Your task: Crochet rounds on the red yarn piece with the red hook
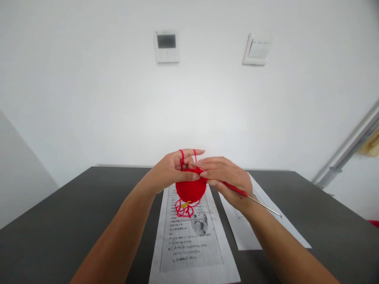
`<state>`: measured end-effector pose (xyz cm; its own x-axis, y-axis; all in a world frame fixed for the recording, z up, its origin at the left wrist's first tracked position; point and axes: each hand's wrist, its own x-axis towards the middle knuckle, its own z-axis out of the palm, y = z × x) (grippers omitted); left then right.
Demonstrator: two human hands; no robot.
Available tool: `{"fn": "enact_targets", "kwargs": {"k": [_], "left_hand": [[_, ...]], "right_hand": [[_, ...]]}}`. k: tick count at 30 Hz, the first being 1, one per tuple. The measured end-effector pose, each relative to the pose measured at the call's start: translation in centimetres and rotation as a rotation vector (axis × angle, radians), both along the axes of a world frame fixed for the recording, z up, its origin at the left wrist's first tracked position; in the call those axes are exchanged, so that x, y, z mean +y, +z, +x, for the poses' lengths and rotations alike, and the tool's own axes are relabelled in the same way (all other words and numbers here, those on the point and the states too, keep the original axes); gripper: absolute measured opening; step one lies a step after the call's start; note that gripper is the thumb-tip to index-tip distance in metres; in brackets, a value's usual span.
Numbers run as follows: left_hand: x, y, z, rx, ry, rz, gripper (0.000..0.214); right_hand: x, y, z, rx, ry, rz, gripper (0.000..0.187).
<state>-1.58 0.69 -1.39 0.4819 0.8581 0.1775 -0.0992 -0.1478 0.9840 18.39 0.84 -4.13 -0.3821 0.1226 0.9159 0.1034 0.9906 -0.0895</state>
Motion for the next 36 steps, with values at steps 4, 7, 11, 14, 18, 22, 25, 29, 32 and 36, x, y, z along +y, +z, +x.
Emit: {"fn": "enact_targets", "kwargs": {"k": [4,7,11,14,18,22,25,29,32,36], "left_hand": [[0.3,-0.2,0.0,-0.017,-0.01,-0.042,0.08],[0.6,-0.4,-0.1,-0.041,-0.023,-0.045,0.086],[0.8,-0.6,-0.2,-0.044,-0.056,-0.058,0.088],[0.7,-0.6,-0.2,-0.071,-0.097,-0.068,0.087],[0.6,-0.5,-0.2,-0.089,-0.131,-0.055,0.085],[0.5,-0.5,-0.2,-0.07,-0.135,-0.039,0.08],[0.3,-0.4,0.0,-0.059,-0.097,-0.018,0.08],[-0.1,-0.1,0.2,-0.031,-0.041,0.022,0.084],[-0.5,0.3,0.4,-0.001,-0.005,0.056,0.086],[-0.8,0.6,0.5,0.033,0.013,0.089,0.09]], "right_hand": [[0.2,-0.5,-0.2,0.026,0.013,-0.091,0.028],[0.5,-0.8,-0.4,0.057,0.027,-0.168,0.025],[0.6,-1.1,-0.8,0.118,0.052,-0.271,0.019],[0.5,-1.3,-1.0,0.179,0.096,-0.34,0.018],[0.5,-1.5,-1.1,0.216,0.16,-0.373,0.022],[0.4,-1.4,-1.1,0.244,0.18,-0.393,0.023],[0.1,-1.2,-1.1,0.277,0.176,-0.41,0.023],[-0.3,-0.9,-1.2,0.323,0.204,-0.46,0.019],[-0.3,-1.0,-1.2,0.347,0.236,-0.511,0.011],[0.0,-1.3,-1.1,0.374,0.259,-0.578,0.005]]}}
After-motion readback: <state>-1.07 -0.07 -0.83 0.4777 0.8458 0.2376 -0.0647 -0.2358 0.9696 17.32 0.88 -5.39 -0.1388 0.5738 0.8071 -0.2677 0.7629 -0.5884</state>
